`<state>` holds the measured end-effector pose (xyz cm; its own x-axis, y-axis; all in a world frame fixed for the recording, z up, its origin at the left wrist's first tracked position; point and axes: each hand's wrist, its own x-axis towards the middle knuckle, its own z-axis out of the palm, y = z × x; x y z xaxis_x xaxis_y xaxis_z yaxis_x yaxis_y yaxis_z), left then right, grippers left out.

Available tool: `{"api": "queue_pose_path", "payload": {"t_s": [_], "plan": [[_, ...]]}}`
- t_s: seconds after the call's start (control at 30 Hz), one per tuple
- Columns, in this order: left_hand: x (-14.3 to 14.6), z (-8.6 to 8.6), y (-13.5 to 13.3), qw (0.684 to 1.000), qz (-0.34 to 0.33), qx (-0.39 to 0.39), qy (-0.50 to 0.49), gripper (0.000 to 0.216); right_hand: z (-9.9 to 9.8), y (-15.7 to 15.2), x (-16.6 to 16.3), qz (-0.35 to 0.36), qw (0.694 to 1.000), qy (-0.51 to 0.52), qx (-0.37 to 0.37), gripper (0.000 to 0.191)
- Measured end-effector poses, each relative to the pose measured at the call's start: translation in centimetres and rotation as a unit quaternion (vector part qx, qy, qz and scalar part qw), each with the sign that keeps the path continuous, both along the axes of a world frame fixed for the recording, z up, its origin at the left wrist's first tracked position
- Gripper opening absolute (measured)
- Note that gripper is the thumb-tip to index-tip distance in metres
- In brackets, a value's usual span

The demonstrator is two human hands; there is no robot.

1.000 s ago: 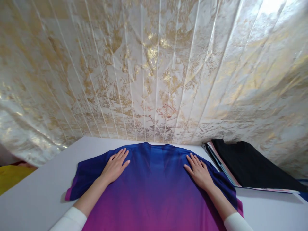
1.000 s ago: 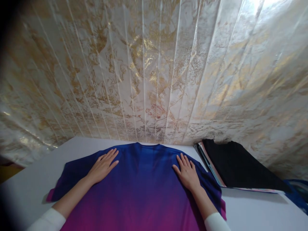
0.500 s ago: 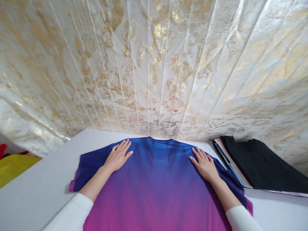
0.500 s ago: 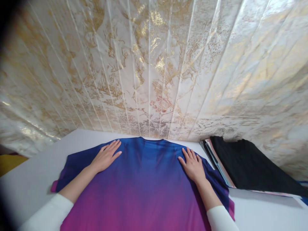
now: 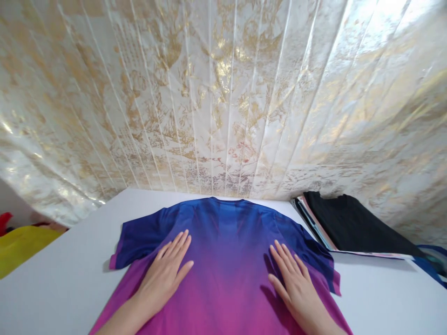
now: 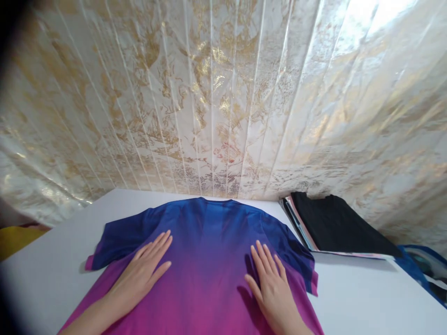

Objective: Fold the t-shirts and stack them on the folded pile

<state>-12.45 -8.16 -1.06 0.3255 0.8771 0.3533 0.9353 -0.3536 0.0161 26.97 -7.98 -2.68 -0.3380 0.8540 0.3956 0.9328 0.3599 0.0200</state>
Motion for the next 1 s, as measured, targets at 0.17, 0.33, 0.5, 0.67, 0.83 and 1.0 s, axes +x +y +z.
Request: {"api": "queue_pose_path", "payload": {"t_s": [0.17,0.33,0.5,0.67,0.83,1.0], "plan": [[-2.3,-1.8,-3.4,0.999,0.036,0.030,0.027,0.061,-1.8,-4.9,2.9,-0.031,0.998,-0.027,0.053,0.077],[-2.5,-1.1,-2.9,0.997,0.049,0.028,0.050,0.061,-1.8,-4.8,5.2,-0.052,0.994,-0.063,0.071,0.076],[-2.9,-0.3,-3.3,0.997,0.047,0.001,0.055,0.056,-2.2,-4.6,5.5,-0.018,0.992,-0.080,0.092,0.076],[-6.2,-0.6,-3.9,0.998,0.055,0.018,0.030,0.057,-3.1,-4.4,6.3,0.001,0.993,-0.083,0.087,0.075],[-8.0,-1.4,-3.6,0.993,0.104,0.030,0.041,0.064,-4.0,-4.1,6.5,0.018,0.994,-0.064,0.085,0.076],[-4.7,0.1,-1.7,0.991,0.113,0.060,0.049,0.068,-1.7,-0.9,3.2,-0.020,0.999,-0.001,0.037,0.068]]}}
